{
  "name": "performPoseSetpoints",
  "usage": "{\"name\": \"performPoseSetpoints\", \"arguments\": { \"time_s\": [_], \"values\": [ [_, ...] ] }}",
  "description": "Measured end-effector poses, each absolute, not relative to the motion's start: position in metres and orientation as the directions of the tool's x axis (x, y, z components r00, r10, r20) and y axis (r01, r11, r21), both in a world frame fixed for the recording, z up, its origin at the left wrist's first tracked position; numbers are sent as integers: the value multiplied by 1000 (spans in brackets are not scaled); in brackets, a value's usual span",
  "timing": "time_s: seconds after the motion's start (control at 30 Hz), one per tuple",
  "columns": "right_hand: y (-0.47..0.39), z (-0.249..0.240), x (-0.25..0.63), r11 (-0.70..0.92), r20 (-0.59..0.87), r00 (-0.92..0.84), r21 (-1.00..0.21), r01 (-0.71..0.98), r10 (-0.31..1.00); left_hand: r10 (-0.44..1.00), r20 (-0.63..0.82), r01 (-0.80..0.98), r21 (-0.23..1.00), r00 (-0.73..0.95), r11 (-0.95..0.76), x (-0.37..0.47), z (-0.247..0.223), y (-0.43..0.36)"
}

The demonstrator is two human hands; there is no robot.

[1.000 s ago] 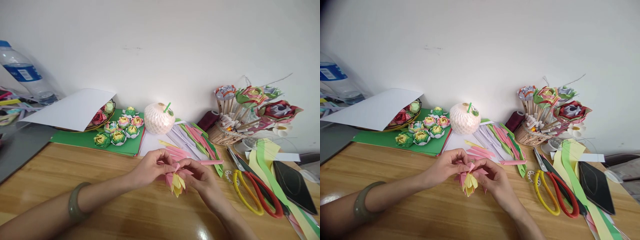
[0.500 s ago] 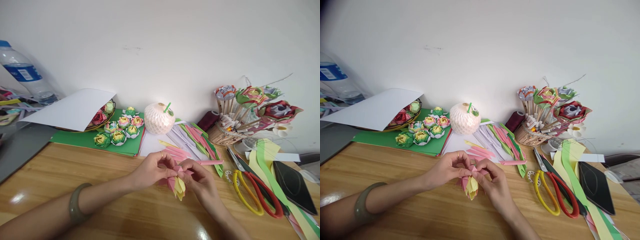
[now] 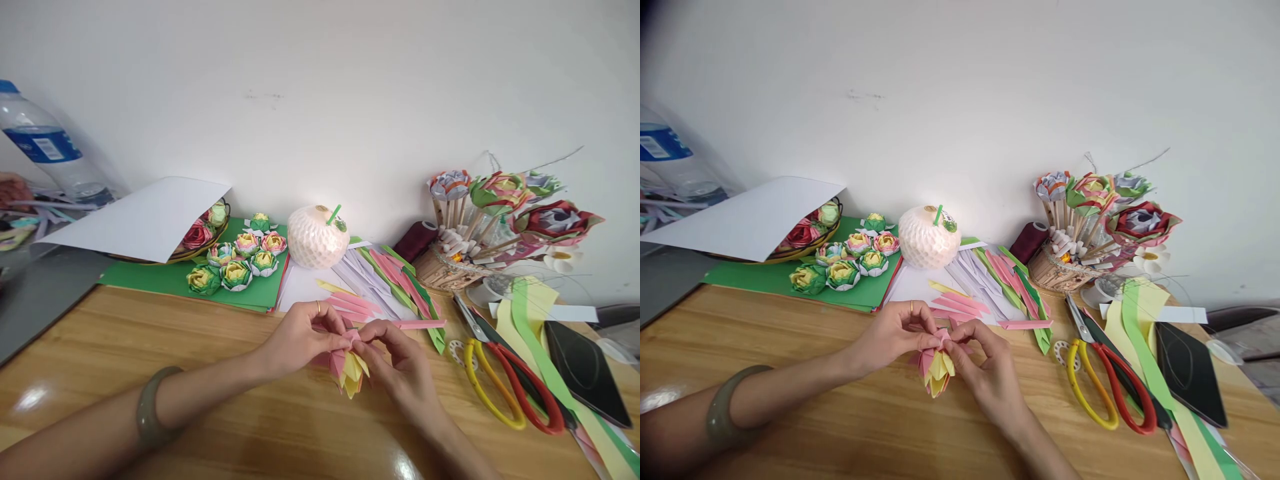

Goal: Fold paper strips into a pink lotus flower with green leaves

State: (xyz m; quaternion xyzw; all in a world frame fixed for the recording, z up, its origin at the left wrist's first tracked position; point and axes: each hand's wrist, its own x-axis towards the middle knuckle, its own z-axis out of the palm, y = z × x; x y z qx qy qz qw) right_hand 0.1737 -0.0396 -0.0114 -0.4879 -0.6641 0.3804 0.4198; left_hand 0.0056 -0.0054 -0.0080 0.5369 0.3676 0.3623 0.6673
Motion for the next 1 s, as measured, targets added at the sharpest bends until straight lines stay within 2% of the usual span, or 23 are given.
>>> {"name": "performPoseSetpoints", "arguments": {
  "time_s": [0.2, 0.37, 0.47, 0.57, 0.7, 0.77, 1.0],
  "values": [
    [-40, -13, 173, 423, 367, -212, -772, 474, 906, 876, -22, -113, 990, 481, 87, 7, -12, -8],
    [-42, -14, 174, 565, 508, -278, -592, 575, 815, 913, 132, 9, 989, 385, -146, 6, -14, -10],
    [-42, -14, 175, 564, 523, -262, -581, 587, 811, 893, 21, 45, 998, 449, -46, 4, -15, -4],
    [-41, -13, 174, 498, 458, -226, -657, 565, 860, 867, -52, 69, 997, 496, 20, 2, -15, 2],
    [-36, -5, 173, 218, 149, -182, -860, 462, 972, 879, -56, 109, 994, 473, 5, 1, -14, 3],
    [-33, -1, 172, 121, 35, -205, -899, 422, 978, 885, -49, 108, 994, 463, -1, 1, -14, 3],
    [-30, -2, 175, 197, 64, -287, -863, 465, 956, 858, -88, 127, 992, 506, 27, 0, -18, 6]
  ]
}}
